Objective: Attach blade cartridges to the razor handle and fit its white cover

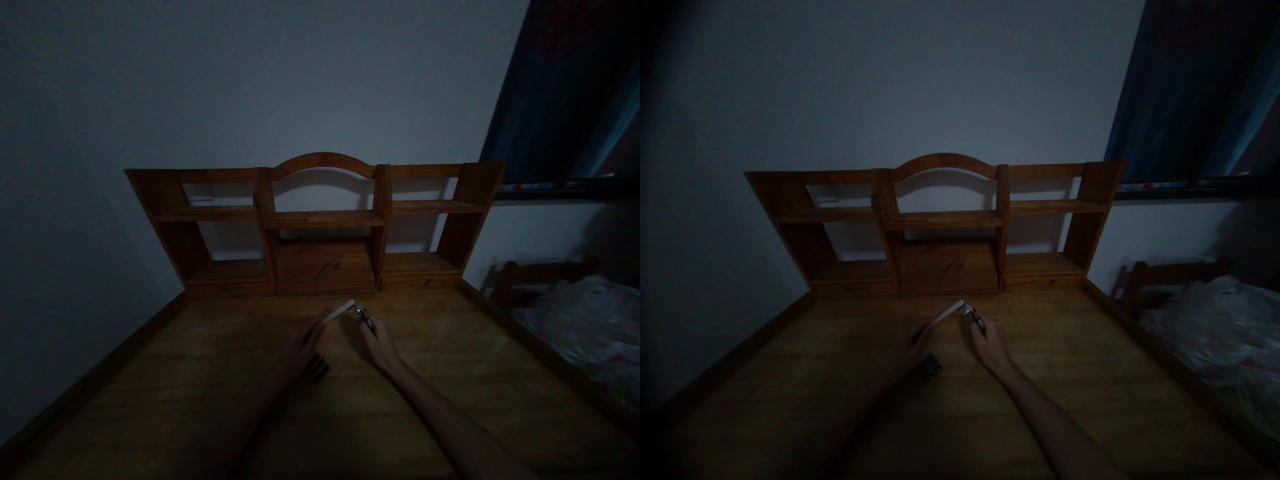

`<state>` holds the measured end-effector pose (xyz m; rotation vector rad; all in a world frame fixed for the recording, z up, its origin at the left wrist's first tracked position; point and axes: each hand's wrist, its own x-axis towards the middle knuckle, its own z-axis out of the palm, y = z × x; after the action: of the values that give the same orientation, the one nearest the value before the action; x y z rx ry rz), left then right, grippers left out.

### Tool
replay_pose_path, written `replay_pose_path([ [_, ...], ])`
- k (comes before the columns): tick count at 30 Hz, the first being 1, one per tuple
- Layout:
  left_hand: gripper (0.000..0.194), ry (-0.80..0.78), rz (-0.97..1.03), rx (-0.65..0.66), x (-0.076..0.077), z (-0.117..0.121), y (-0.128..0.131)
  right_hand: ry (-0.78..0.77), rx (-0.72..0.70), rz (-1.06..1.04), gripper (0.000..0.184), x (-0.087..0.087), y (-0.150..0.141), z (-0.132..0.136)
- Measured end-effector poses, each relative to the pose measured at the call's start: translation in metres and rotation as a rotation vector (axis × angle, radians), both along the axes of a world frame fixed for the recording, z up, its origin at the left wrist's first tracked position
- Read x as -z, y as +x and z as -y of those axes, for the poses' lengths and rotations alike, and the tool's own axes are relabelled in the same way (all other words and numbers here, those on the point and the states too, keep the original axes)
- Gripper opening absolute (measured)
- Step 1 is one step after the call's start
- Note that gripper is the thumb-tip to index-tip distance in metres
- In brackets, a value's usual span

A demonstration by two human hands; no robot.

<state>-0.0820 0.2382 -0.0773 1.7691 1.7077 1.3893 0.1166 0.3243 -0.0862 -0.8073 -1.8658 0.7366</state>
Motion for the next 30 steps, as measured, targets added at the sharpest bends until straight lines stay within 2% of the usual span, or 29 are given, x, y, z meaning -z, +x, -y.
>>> replay_pose_path([
  [4, 0.039, 0.001, 0.004, 0.036, -0.003, 0.000, 0.001, -0.011, 0.005, 0.000, 0.025, -0.001, 0.000, 0.000],
  [9, 0.040, -0.007, 0.018, -0.002, -0.008, 0.000, 0.002, -0.046, -0.013, -0.016, 0.024, -0.003, 0.001, 0.001],
  [12, 0.039, 0.012, -0.001, 0.008, -0.007, 0.002, 0.002, -0.099, -0.031, -0.065, 0.023, -0.002, 0.000, 0.000],
  [14, 0.038, 0.009, -0.026, 0.018, -0.004, 0.002, 0.002, -0.192, -0.076, -0.138, 0.021, 0.000, -0.002, -0.002],
  [16, 0.039, -0.010, -0.048, 0.007, -0.001, -0.001, 0.002, -0.416, -0.209, -0.260, 0.019, 0.002, -0.006, -0.004],
  [19, 0.039, -0.018, -0.064, -0.047, 0.001, -0.006, 0.000, -0.881, -0.640, -0.420, 0.020, 0.002, -0.011, -0.007],
  [20, 0.039, -0.016, -0.062, -0.074, 0.002, -0.008, -0.001, -1.000, -0.795, -0.446, 0.020, 0.001, -0.011, -0.007],
  [22, 0.040, -0.008, -0.058, -0.114, 0.002, -0.010, -0.003, -1.140, -1.025, -0.462, 0.021, -0.003, -0.011, -0.006],
  [24, 0.040, 0.008, -0.060, -0.123, 0.003, -0.010, -0.004, -1.200, -1.121, -0.469, 0.021, -0.006, -0.009, -0.006],
  [26, 0.039, 0.023, -0.088, -0.089, 0.005, -0.009, -0.004, -1.222, -1.151, -0.459, 0.022, -0.007, -0.007, -0.006],
  [30, 0.035, 0.038, -0.137, -0.029, 0.006, -0.008, 0.000, -1.231, -1.099, -0.409, 0.026, -0.002, -0.006, -0.007],
])
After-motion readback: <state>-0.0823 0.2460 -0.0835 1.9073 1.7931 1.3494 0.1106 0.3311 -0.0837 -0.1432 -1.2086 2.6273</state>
